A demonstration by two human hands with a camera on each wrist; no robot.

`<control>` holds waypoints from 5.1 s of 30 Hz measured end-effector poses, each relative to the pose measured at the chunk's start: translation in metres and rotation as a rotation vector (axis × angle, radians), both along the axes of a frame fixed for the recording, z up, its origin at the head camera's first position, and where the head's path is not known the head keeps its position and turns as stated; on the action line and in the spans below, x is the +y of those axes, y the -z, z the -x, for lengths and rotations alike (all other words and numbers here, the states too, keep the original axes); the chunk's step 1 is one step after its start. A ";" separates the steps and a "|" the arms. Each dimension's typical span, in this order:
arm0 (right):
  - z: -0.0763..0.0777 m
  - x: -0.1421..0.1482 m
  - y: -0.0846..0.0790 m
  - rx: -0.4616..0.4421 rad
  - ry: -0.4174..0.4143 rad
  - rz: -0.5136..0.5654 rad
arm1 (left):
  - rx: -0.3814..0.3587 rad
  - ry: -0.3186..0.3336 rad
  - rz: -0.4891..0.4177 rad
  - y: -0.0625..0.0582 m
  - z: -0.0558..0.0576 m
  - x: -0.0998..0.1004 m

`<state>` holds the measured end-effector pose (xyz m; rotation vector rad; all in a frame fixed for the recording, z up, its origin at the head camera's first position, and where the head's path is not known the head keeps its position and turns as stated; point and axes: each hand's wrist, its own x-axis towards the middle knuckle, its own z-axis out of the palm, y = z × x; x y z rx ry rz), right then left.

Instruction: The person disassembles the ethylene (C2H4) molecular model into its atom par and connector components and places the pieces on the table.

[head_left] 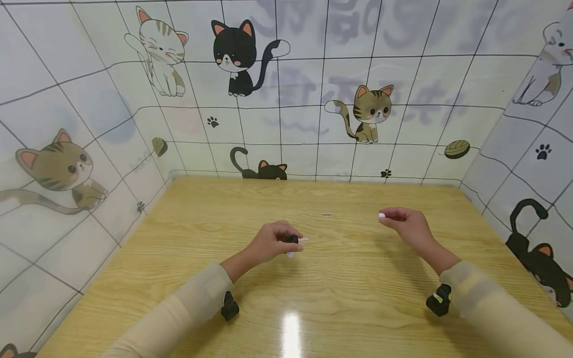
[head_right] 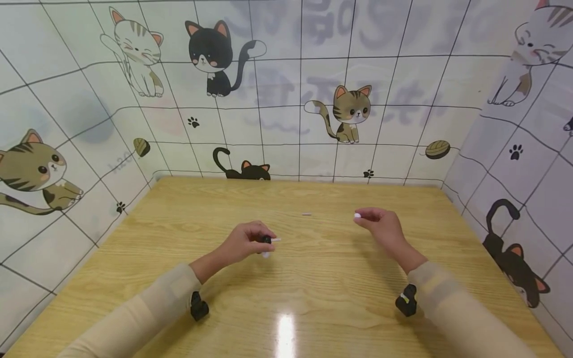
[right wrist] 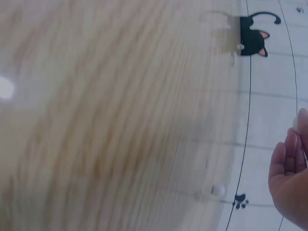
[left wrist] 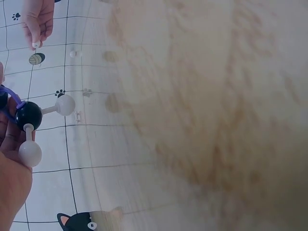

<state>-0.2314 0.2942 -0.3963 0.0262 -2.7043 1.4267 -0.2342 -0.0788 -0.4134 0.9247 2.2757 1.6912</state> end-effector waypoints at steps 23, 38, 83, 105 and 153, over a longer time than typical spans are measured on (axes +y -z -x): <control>0.039 0.076 0.026 0.054 0.054 -0.352 | -0.020 0.009 -0.040 -0.022 -0.015 -0.006; 0.051 0.074 0.032 -0.023 0.001 -0.367 | -0.024 0.011 -0.045 -0.021 -0.015 -0.006; 0.036 0.055 0.022 0.025 0.040 -0.159 | -0.013 0.011 -0.046 -0.022 -0.016 -0.006; -0.002 -0.046 0.014 0.007 -0.153 0.160 | -0.015 -0.022 -0.072 0.005 -0.001 -0.003; -0.030 -0.143 0.016 0.073 -0.389 0.284 | 0.069 -0.007 -0.107 0.008 -0.003 0.009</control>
